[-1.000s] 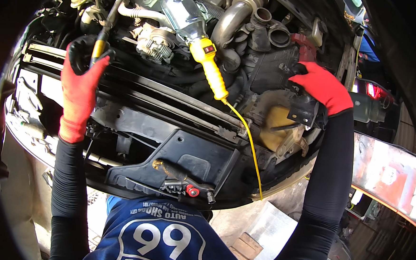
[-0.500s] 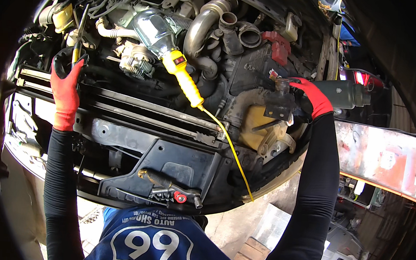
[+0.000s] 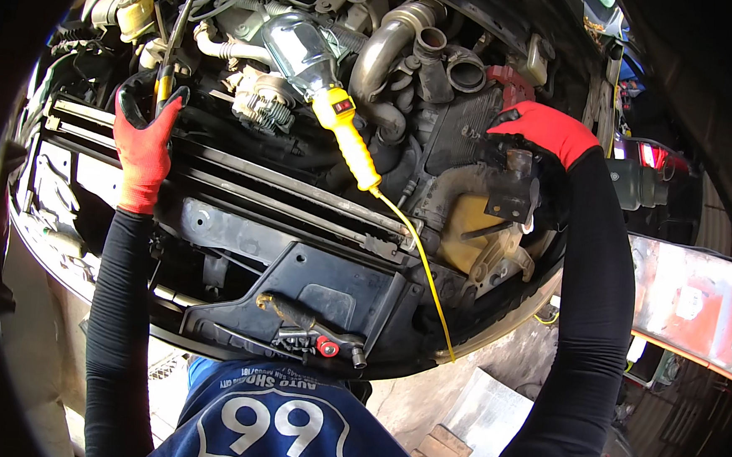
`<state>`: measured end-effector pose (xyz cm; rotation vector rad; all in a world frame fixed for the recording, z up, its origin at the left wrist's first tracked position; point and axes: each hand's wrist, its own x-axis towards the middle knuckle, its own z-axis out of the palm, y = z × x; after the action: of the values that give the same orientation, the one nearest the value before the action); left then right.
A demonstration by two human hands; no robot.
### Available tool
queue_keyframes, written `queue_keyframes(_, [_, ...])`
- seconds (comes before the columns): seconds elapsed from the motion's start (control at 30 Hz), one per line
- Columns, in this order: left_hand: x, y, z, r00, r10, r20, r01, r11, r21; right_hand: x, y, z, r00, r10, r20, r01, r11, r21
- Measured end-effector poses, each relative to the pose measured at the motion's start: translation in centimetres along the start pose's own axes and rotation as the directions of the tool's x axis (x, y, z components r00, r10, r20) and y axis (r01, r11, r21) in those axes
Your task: The person installs a new radiator into the engine bay, aligns it, and secures it with bolts. They then reattach the upper radiator hose and reconnect the coolant overflow tank using pliers and a work light.
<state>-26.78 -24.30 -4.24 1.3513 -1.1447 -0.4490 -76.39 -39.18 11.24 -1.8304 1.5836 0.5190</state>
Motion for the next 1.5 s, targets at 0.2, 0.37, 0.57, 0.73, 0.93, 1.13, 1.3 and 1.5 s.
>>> queue_keyframes(0.2, [-0.2,-0.8,0.1,0.999,0.043,-0.027,-0.044,0.998,-0.038,-0.4,2.0,-1.2,0.996,-0.057,0.07,0.059,0.998,-0.034])
queue_keyframes(0.37, [-0.3,-1.0,0.2,0.998,0.037,-0.042,-0.042,0.991,-0.13,-1.2,3.4,-0.5,0.97,-0.241,0.022,0.242,0.967,-0.085])
queue_keyframes(0.57, [-0.9,4.4,2.3,0.98,0.114,0.162,-0.117,0.993,0.009,1.9,-1.5,4.5,0.785,-0.615,0.067,0.465,0.515,-0.72])
queue_keyframes(0.73, [-3.3,10.6,5.0,0.817,0.132,0.561,-0.412,0.814,0.409,4.5,-5.1,13.0,0.871,-0.344,-0.352,-0.111,0.56,-0.821])
queue_keyframes(0.93, [-6.6,12.5,12.1,0.73,0.092,0.677,-0.469,0.787,0.4,4.6,-5.1,12.8,0.838,-0.349,-0.42,-0.026,0.742,-0.67])
queue_keyframes(1.13, [-7.9,12.6,18.6,0.731,-0.106,0.674,-0.318,0.82,0.475,4.1,-5.6,11.4,0.85,-0.191,-0.49,0.023,0.944,-0.329])
queue_keyframes(1.3, [-7.4,12.3,21.2,0.287,-0.023,0.958,-0.867,0.418,0.27,3.6,-5.7,11.1,0.879,-0.193,-0.436,0.062,0.953,-0.297])
queue_keyframes(1.5, [-6.5,11.2,21.7,0.069,-0.006,0.998,-0.919,0.388,0.065,3.8,-5.1,10.9,0.878,-0.304,-0.368,0.117,0.884,-0.452])
